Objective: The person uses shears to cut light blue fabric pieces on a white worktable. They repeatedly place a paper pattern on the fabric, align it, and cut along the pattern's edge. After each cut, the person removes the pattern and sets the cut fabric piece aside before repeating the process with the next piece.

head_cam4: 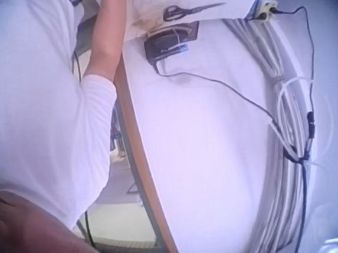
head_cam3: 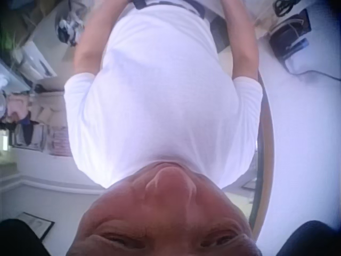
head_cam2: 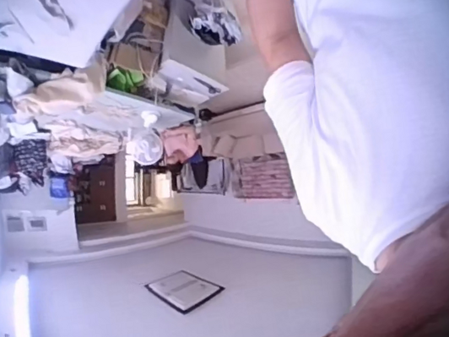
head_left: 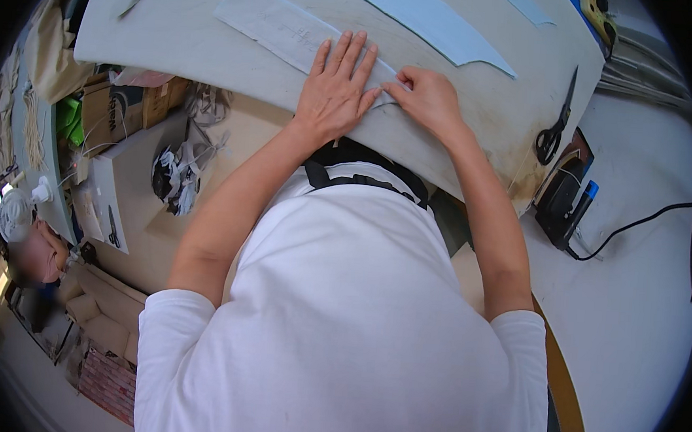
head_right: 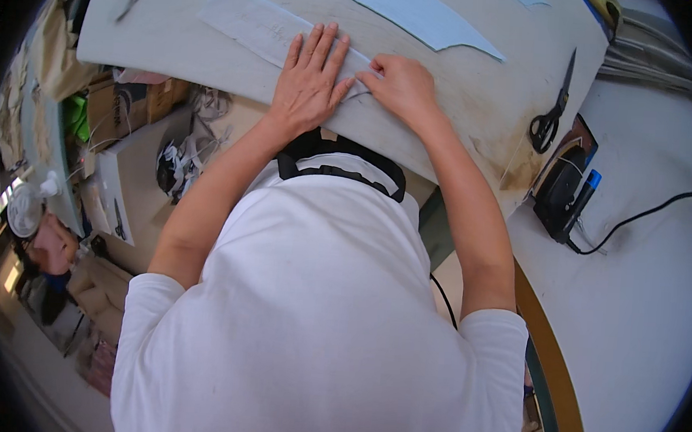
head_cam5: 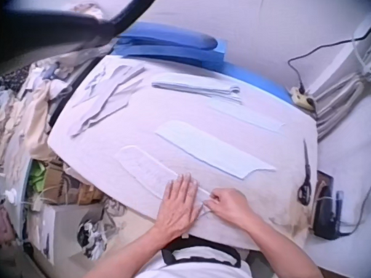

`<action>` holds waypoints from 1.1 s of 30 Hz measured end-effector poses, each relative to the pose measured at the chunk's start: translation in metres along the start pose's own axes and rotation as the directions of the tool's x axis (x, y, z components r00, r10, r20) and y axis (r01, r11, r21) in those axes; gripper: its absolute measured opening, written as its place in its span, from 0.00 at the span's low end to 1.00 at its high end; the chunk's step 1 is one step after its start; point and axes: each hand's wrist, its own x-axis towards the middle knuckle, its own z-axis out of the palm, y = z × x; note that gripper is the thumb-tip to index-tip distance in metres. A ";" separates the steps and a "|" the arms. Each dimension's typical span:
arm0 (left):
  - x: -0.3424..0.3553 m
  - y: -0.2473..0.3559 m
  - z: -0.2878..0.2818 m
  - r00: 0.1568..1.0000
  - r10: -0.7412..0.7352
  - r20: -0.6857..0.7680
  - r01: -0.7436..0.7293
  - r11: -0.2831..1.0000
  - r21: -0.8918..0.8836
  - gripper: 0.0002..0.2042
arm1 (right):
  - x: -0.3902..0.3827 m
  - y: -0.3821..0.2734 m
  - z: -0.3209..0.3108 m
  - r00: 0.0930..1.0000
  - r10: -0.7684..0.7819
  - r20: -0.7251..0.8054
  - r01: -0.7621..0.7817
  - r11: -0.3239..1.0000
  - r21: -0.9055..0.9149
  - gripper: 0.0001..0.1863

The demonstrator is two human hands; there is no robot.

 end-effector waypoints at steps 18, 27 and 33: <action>-0.001 0.003 0.006 1.000 0.017 0.024 -0.018 0.999 0.042 0.33 | -0.047 0.067 0.004 0.966 0.255 -0.032 -0.180 0.760 0.624 0.13; -0.001 0.002 0.007 0.999 0.024 0.036 -0.026 0.998 0.058 0.33 | -0.048 0.067 0.009 0.967 0.233 -0.098 -0.155 0.852 0.501 0.15; -0.001 0.001 0.007 0.999 0.025 0.035 -0.027 0.998 0.062 0.33 | -0.047 0.066 0.013 0.963 0.186 -0.194 -0.117 0.940 0.319 0.14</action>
